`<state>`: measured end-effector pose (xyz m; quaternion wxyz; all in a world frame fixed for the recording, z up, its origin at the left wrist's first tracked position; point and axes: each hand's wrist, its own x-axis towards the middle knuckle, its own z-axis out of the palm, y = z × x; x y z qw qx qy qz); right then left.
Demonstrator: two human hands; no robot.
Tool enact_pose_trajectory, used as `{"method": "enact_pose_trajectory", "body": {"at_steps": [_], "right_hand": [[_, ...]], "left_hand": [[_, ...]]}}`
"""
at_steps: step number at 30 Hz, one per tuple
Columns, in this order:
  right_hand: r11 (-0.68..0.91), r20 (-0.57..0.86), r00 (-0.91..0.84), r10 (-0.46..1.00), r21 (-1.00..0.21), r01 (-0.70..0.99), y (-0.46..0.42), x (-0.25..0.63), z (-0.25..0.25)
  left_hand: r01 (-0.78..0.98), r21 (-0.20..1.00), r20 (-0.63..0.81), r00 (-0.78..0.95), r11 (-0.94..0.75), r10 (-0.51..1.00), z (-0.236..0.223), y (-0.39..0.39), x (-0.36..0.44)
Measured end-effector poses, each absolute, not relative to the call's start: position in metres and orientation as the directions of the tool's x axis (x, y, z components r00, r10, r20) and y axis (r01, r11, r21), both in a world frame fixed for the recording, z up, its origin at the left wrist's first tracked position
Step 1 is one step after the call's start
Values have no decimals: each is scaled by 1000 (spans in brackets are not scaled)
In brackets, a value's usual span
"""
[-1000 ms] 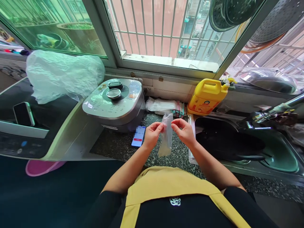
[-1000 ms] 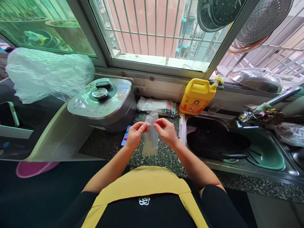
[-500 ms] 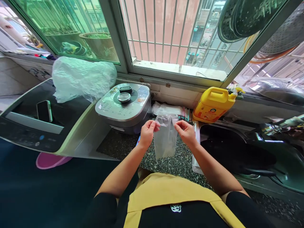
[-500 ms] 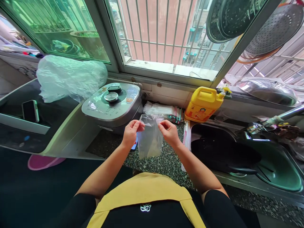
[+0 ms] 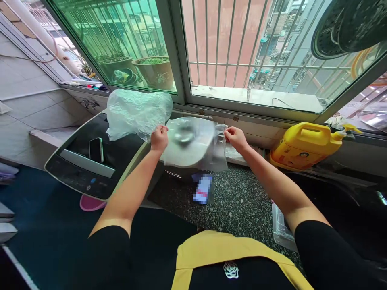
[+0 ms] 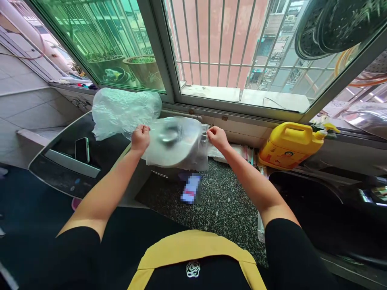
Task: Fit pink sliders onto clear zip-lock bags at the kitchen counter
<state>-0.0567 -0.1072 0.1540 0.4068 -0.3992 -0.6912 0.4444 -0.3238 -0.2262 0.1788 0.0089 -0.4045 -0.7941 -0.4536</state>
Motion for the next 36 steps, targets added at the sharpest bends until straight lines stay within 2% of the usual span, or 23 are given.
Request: {"method": "enact_pose_trajectory", "body": {"at_steps": [2,8,13,17,25,31,33,36], "right_hand": [[285,198,-345,918,-932,224,-92,-83,152],[309,191,-285,939,-831,462,-60,-133,141],[298,191,-245,950,-783,546,-50,-137,129],[311,212,-244,946,-803,508,-47,-130,116],[286,215,-211,954,-864,414,-35,-86,113],[284,297,-27,954,-877,387,-23,5,124],[267,296,20,955,-889,372,-22,36,120],[227,279,97,955,-903,366,-26,72,103]], "left_hand": [[679,654,377,-676,334,633,184,-216,-346],[713,480,299,-681,512,668,179,-188,-385],[729,350,269,-679,588,683,165,-172,-398],[772,277,285,-635,572,718,156,-165,-403],[819,326,309,-564,472,766,163,-172,-393],[822,356,464,-569,445,679,218,-171,-363],[860,349,524,-509,373,683,242,-169,-338],[907,383,615,-391,173,685,267,-172,-286]]}}
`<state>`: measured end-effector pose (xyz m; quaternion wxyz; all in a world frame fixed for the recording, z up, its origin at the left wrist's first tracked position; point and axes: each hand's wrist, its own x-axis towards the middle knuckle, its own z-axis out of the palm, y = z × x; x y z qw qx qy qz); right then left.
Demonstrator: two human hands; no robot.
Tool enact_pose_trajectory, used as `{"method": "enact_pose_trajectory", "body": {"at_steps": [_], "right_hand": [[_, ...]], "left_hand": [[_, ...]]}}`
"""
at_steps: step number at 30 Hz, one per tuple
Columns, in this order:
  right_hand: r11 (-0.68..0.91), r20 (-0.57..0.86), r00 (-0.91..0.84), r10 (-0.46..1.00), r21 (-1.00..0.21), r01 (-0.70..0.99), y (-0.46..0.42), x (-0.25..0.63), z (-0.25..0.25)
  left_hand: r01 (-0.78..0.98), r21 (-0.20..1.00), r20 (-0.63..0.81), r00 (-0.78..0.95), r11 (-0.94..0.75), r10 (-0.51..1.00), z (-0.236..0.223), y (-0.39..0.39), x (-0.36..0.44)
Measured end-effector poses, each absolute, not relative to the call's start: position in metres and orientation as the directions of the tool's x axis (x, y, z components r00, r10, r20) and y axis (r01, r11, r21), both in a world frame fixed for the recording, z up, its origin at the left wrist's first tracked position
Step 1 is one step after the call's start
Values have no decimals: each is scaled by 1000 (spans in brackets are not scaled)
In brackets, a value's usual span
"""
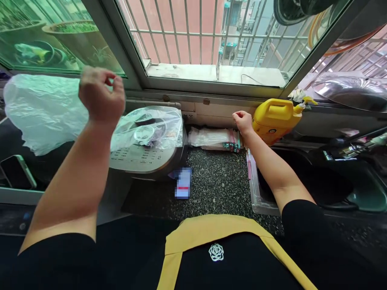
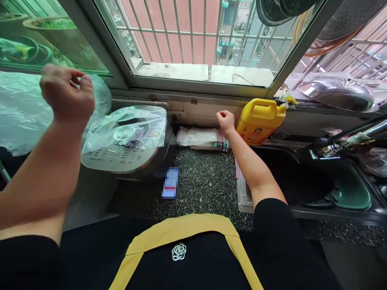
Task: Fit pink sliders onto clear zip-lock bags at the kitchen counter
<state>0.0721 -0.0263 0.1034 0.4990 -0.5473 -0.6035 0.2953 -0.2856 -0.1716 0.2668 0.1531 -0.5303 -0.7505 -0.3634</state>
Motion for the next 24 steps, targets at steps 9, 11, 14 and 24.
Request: {"method": "enact_pose_trajectory", "body": {"at_steps": [9,11,14,24], "right_hand": [[61,125,140,982,-919,389,-64,115,42],[30,94,146,985,-920,390,-70,120,34],[-38,36,168,985,-908,416,-76,127,22],[-139,-39,200,979,-847,514,-88,140,-16]], "left_hand": [[788,512,625,-67,-342,778,228,-169,-127],[715,595,578,-62,-368,814,209,-159,-101],[659,668,479,-26,-345,878,176,-142,-73],[850,524,-24,79,-54,997,66,-95,-33]]}}
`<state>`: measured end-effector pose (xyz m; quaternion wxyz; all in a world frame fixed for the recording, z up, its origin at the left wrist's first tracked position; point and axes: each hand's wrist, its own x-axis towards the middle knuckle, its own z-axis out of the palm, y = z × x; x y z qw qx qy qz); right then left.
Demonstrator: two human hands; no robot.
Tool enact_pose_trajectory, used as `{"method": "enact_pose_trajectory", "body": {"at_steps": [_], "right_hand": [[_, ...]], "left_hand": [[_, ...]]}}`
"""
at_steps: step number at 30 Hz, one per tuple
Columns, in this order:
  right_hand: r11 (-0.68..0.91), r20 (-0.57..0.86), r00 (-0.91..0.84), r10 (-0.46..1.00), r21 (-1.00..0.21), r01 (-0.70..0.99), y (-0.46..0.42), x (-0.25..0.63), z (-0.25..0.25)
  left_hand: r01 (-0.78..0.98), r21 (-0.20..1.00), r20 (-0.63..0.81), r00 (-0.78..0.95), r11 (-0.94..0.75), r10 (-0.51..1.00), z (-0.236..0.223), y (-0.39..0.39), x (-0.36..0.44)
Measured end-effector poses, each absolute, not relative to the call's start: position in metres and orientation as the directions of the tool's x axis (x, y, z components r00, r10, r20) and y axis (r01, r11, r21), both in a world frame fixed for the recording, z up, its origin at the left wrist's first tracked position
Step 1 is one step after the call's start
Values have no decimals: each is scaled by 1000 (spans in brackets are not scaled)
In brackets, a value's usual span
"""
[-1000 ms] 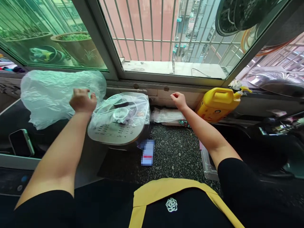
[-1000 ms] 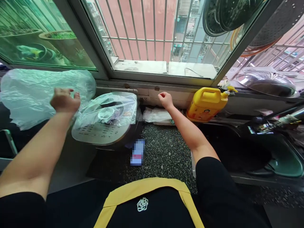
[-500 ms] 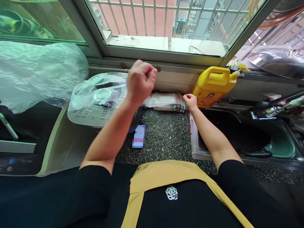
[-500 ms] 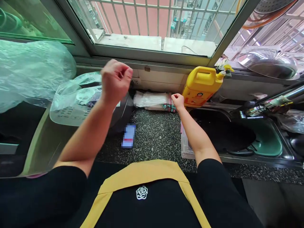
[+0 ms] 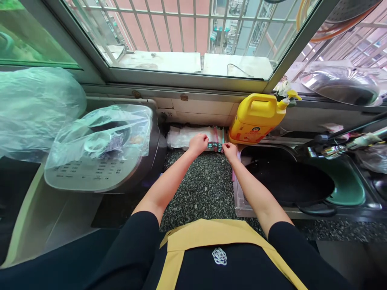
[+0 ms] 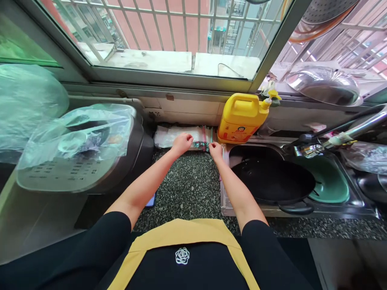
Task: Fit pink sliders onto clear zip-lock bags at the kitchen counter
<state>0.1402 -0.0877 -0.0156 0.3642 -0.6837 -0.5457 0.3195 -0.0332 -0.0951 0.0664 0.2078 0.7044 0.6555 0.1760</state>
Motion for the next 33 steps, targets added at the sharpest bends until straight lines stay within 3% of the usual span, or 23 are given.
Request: {"method": "enact_pose_trajectory", "body": {"at_steps": [9,17,33], "right_hand": [[-226,-112,214,970,-733,642,-73,132,-21],[-228,-130,188,973,-480,847,-64,113,-12],[-218,-141,183,973,-302,928,-63,109,-13]], "left_hand": [[920,392,-115,51,-1,992,24,-45,-32],[946,314,-72,103,-75,992,11,1,-12],[921,375,-111,152,-101,982,3,9,-9]]}}
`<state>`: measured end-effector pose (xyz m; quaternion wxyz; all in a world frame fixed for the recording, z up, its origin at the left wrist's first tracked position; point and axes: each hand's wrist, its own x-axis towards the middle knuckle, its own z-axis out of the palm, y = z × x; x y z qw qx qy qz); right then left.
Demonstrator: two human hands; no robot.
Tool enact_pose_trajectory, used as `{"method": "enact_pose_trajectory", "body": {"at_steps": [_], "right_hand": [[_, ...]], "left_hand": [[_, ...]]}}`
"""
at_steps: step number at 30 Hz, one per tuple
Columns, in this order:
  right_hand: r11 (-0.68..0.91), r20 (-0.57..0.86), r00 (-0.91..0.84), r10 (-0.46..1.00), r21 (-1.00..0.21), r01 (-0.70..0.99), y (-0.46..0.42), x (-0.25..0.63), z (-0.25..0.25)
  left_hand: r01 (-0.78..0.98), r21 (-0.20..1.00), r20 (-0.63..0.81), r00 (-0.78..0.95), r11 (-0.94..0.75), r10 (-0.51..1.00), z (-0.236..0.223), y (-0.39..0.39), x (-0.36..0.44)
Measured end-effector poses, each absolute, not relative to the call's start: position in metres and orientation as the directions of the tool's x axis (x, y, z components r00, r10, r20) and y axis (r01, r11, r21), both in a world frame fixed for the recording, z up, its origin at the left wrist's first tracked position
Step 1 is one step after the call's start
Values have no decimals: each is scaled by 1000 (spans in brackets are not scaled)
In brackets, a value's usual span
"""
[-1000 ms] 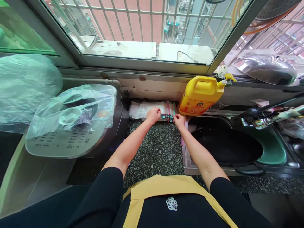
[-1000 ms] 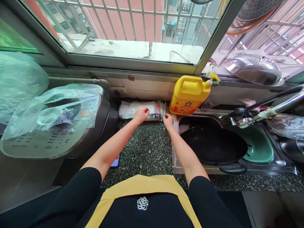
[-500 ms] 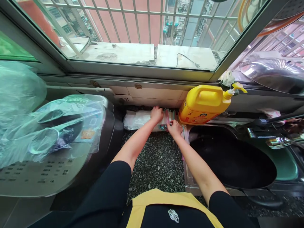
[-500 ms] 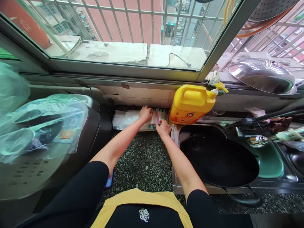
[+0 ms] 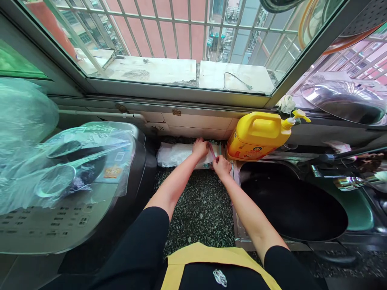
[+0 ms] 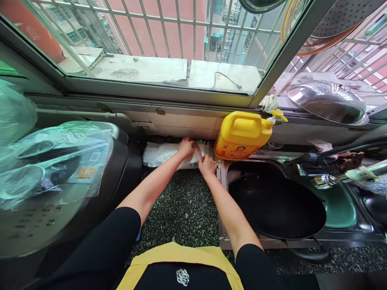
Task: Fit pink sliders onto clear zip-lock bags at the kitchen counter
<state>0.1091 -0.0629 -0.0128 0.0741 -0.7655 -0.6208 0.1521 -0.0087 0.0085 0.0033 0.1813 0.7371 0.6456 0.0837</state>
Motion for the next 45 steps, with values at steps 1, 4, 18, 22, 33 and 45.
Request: {"method": "enact_pose_trajectory", "body": {"at_steps": [1,4,18,22,33,45], "right_hand": [[-224,-137,190,972,-306,925,-64,109,-13],[-212,-108,185,977,-344,915,-66,112,-17],[194,370,15,929,-521,831,-85,130,-24],[286,468,-1,884,-538,793,-103,129,-9],[493,595,-131,793,-501,711,-186,127,36],[600,586,-273,763,-484,638,-256,114,55]], "left_hand": [[918,382,-112,159,-105,981,3,7,-8],[906,411,-107,158,-101,982,1,5,-6],[741,671,-85,43,25,995,11,-5,-14],[542,839,36,42,-53,998,25,-21,-23],[-177,984,32,13,-29,999,57,-131,-34],[-114,993,11,-90,-21,996,66,-221,-57]]}}
